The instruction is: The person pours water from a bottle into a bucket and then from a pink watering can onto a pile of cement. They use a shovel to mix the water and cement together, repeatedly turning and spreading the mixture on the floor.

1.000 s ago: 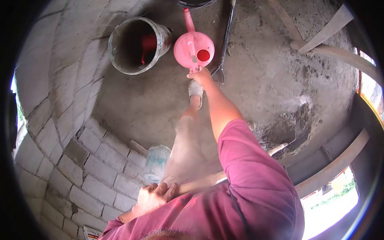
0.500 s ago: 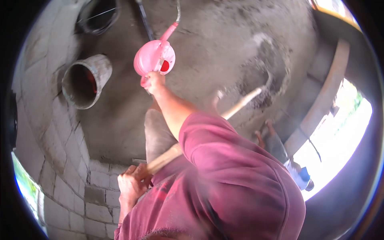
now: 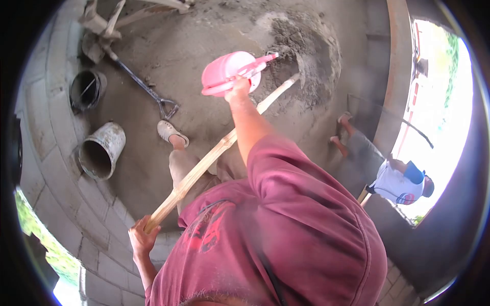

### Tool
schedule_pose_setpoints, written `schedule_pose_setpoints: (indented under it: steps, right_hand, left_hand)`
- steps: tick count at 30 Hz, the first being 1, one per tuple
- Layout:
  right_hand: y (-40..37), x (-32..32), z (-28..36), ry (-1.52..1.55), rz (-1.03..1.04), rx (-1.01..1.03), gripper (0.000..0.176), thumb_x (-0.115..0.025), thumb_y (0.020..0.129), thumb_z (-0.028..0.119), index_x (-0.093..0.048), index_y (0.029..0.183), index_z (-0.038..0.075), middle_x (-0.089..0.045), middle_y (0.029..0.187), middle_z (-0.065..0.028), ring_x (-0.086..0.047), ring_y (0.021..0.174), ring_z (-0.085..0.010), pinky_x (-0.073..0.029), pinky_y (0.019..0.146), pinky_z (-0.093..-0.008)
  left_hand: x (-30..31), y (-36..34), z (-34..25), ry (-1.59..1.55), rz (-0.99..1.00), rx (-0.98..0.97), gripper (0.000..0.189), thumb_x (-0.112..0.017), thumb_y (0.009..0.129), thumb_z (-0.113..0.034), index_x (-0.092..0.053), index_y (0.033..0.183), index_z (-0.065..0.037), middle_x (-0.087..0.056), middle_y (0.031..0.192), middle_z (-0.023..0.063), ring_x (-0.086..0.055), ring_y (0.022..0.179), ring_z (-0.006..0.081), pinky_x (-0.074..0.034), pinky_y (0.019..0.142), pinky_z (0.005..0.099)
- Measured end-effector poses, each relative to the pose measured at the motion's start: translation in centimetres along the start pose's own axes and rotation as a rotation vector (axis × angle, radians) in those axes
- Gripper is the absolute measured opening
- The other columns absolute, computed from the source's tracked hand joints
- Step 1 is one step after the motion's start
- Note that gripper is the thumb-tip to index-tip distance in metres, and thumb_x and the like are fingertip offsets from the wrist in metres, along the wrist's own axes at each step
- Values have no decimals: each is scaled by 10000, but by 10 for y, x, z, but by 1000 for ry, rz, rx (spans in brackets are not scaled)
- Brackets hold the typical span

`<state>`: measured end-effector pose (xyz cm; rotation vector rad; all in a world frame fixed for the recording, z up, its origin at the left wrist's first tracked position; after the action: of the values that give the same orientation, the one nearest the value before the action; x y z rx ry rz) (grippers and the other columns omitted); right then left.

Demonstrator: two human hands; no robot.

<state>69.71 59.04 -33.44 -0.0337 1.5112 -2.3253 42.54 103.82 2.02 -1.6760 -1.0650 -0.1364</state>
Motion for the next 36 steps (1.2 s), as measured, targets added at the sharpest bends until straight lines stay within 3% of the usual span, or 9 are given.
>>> schedule_pose_setpoints:
  steps: [6,8,10,13,20,23,36]
  right_hand:
    - [26,19,165,7,-57,166,176,-430,1070,136,-529,939,71,-519,779,-74,-524,675,-239,-492,663,-380]
    - [36,24,210,-2,-94,165,174,-447,1066,146,-541,942,65,-531,798,-80,-534,696,-249,-493,677,-401]
    - [53,36,247,-65,-59,63,171,-486,1056,174,-561,955,58,-550,834,-87,-553,744,-275,-496,720,-452]
    - [64,38,286,-170,-73,82,168,-514,1046,199,-565,966,59,-556,842,-88,-562,770,-287,-496,758,-482]
    - [60,49,342,40,-115,14,153,-484,1057,205,-543,981,86,-545,847,-72,-555,778,-271,-498,754,-463]
    - [88,67,348,153,-31,-18,157,-458,1065,205,-529,975,98,-523,826,-65,-532,756,-265,-493,729,-456]
    - [69,88,369,143,66,-45,120,-494,1043,165,-543,958,96,-526,784,-68,-532,729,-271,-483,684,-456]
  left_hand:
    - [13,-25,-72,62,-27,38,423,-840,628,-115,-722,1029,-48,-701,846,181,-685,769,380,-538,706,443]
    - [25,-27,-117,76,-19,94,404,-826,617,-103,-723,1001,-34,-700,846,188,-677,756,379,-531,706,432]
    - [31,-34,-135,131,16,99,410,-829,612,-119,-719,997,-29,-697,843,189,-673,749,381,-528,698,432]
    - [32,-53,-161,179,7,93,396,-825,623,-171,-710,971,-19,-670,788,189,-659,717,386,-517,665,423]
    - [20,-85,-202,182,-46,14,410,-794,639,-171,-688,974,41,-622,718,186,-592,646,316,-484,653,410]
    - [21,-95,-208,188,-57,37,422,-798,639,-179,-689,975,52,-627,715,182,-596,643,296,-484,647,406]
    - [12,-115,-250,219,-25,119,379,-772,645,-164,-673,941,52,-592,675,157,-549,602,230,-463,611,377]
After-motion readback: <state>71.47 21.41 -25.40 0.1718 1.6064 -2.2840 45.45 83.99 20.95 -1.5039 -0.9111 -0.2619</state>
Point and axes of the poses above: each hand's wrist, its own y-axis towards the middle knuckle, its own x-axis out of the back of the hand, z = x × y, the point moved 1 cm from there along y, towards the middle knuckle
